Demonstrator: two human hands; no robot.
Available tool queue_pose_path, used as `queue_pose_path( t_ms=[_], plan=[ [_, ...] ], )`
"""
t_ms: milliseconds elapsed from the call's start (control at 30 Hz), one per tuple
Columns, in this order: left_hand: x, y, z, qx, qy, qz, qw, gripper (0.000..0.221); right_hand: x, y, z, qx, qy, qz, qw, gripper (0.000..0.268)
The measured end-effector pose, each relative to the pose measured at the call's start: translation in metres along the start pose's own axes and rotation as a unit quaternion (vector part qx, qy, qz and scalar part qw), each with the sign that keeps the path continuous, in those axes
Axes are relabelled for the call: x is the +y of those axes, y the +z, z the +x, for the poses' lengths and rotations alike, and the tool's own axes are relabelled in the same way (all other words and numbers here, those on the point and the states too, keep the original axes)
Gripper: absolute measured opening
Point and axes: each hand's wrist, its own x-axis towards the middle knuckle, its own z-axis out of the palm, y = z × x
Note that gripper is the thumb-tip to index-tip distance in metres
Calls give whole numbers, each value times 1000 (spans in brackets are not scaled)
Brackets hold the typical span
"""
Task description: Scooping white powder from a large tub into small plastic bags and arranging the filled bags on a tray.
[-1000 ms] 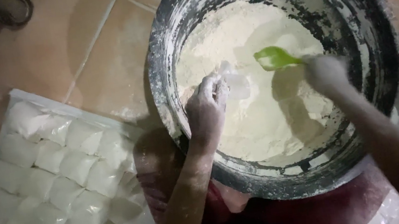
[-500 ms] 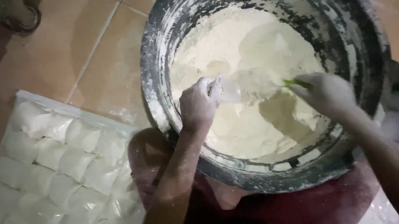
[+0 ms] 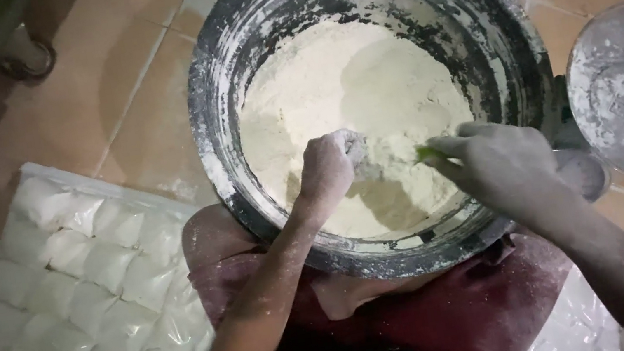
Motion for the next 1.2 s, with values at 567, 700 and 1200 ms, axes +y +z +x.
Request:
queue_pose_path(
  t_ms=[567, 700, 1200],
  plan=[
    [-7, 20, -23, -69, -40, -427, 901, 31, -97, -17, 50, -127, -39, 134, 982, 17],
    [-24, 29, 1, -13, 1, 79, 997, 24, -72, -36, 33, -19, -169, -297, 940, 28],
    [-40, -21, -14, 111, 90, 8, 990, 19, 13, 229, 168, -189, -30, -90, 977, 18]
  ],
)
